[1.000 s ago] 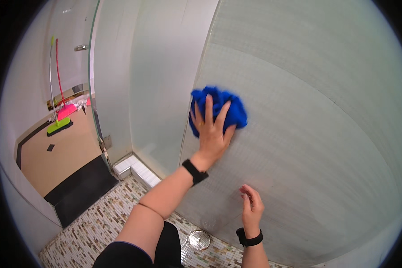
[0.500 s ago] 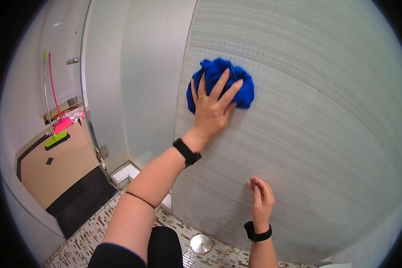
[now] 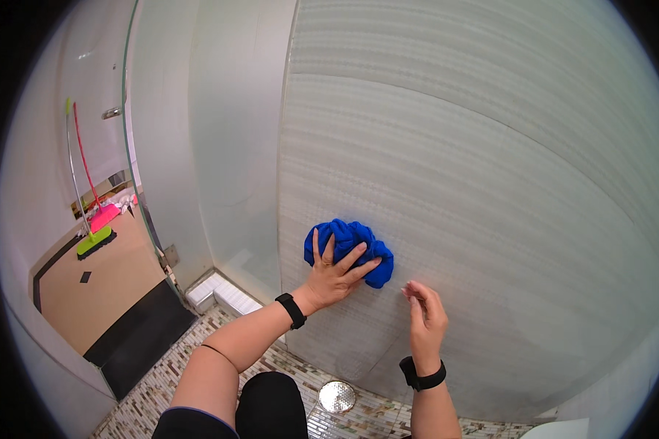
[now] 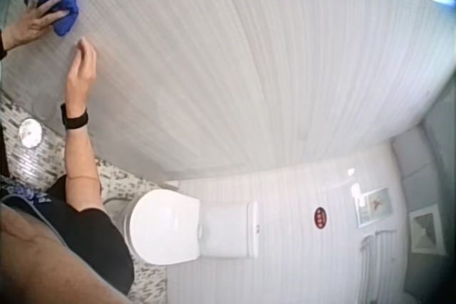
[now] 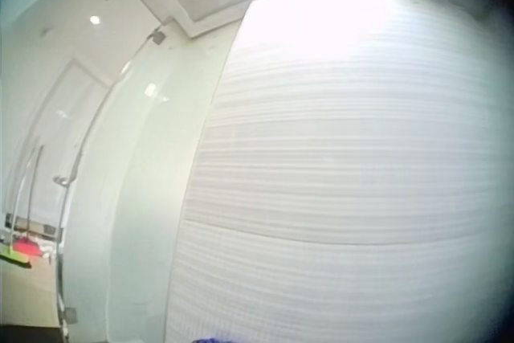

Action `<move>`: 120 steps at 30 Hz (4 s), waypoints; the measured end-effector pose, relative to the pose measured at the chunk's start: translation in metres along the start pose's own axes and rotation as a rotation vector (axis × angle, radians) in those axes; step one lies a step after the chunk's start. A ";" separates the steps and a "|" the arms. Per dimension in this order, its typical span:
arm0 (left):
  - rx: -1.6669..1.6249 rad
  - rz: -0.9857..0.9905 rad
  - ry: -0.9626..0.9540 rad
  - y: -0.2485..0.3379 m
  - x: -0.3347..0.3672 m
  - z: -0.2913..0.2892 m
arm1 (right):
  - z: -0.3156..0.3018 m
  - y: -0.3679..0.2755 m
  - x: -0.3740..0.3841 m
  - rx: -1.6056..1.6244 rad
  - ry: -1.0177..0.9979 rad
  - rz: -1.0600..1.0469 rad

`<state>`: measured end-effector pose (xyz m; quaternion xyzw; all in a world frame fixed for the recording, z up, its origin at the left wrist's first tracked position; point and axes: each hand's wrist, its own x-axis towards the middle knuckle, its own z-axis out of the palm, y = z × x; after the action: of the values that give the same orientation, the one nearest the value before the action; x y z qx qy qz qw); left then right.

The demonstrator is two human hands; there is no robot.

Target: Cleaning a bathroom wall/partition with a blue cloth.

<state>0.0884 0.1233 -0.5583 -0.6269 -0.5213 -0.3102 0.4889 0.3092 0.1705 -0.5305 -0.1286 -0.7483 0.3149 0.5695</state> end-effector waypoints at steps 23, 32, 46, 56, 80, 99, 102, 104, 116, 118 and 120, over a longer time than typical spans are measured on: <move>-0.023 -0.101 0.370 0.015 0.186 -0.025 | -0.047 0.001 -0.011 0.104 0.197 0.066; -0.007 0.081 0.101 0.068 0.074 0.008 | -0.047 0.011 -0.023 0.078 0.198 0.085; -0.111 0.074 0.271 0.072 0.200 -0.017 | -0.073 0.012 -0.037 0.040 0.251 0.125; -0.082 0.016 0.335 0.085 0.257 -0.031 | -0.091 0.011 -0.040 0.077 0.300 0.146; -0.124 0.326 0.169 0.175 0.215 0.013 | -0.110 0.026 -0.066 0.014 0.381 0.210; -0.070 0.334 0.079 0.226 0.173 0.036 | -0.130 0.046 -0.085 0.034 0.454 0.266; -0.085 0.426 0.018 0.229 0.146 0.041 | -0.128 0.048 -0.090 0.027 0.462 0.279; -0.152 0.400 -0.034 0.231 0.144 0.042 | -0.129 0.047 -0.091 0.036 0.472 0.284; -0.122 0.185 0.318 0.242 0.307 0.019 | -0.138 0.044 -0.108 0.066 0.514 0.362; -0.061 0.161 0.318 0.249 0.314 0.020 | -0.142 0.044 -0.113 0.036 0.521 0.373; -0.103 0.169 0.328 0.252 0.307 0.022 | -0.144 0.045 -0.118 0.025 0.535 0.386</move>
<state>0.4084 0.2568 -0.3626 -0.6336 -0.3637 -0.3923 0.5588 0.4739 0.1866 -0.6273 -0.3391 -0.5302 0.3814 0.6771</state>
